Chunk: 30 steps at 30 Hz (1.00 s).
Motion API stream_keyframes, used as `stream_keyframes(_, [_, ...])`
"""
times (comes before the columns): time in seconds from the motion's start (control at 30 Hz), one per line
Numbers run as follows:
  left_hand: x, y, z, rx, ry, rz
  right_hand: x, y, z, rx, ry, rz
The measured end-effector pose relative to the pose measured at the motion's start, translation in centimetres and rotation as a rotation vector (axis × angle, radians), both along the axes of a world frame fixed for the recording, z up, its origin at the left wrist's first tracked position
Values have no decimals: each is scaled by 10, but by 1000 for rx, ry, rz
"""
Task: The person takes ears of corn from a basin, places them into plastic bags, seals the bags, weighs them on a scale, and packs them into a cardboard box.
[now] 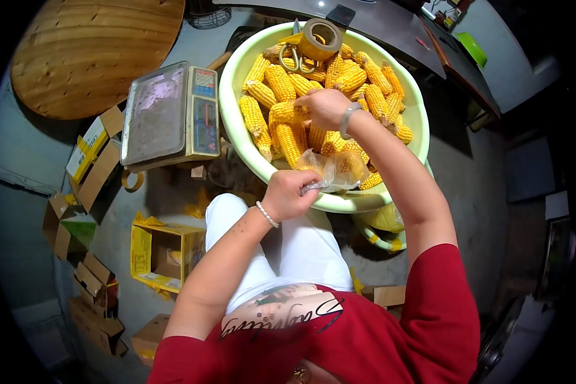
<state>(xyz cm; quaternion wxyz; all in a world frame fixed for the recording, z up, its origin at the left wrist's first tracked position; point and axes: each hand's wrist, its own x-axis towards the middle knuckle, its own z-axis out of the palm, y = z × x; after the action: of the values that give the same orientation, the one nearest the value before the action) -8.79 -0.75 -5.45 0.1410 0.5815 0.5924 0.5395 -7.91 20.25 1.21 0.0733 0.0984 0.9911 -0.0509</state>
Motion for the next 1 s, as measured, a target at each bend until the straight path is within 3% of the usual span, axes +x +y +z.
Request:
stream_keyframes(0.13, [3,0,5,-97,-122,37,-19,-30,-13,186,-393,60])
stream_keyframes(0.27, [1,4,4,-117,-170,43,-26,-25,-35,22,-124,-48])
stream_keyframes(0.37, [1,5,4,-120,-197,60,-36,-42,-17,0,-248,-54])
stream_keyframes(0.53, [0,9,6,-131,-262,90,-54,-52,-46,-94,-99,-259])
stream_keyframes(0.67, [-2,10,1,-133,-333,103,-51,-34,-42,-220,-138,-258])
stream_keyframes(0.7, [-4,13,-2,-130,-361,109,-45,-21,-50,-260,68,-262])
stream_keyframes(0.83, [-5,20,0,-180,-633,128,2,2,-3,-1163,566,-482])
stream_keyframes(0.9, [-9,24,3,-199,-797,110,36,-3,22,-1600,704,-429])
stream_keyframes(1.0, [-10,29,5,-179,-892,117,71,-5,19,-1796,532,-146])
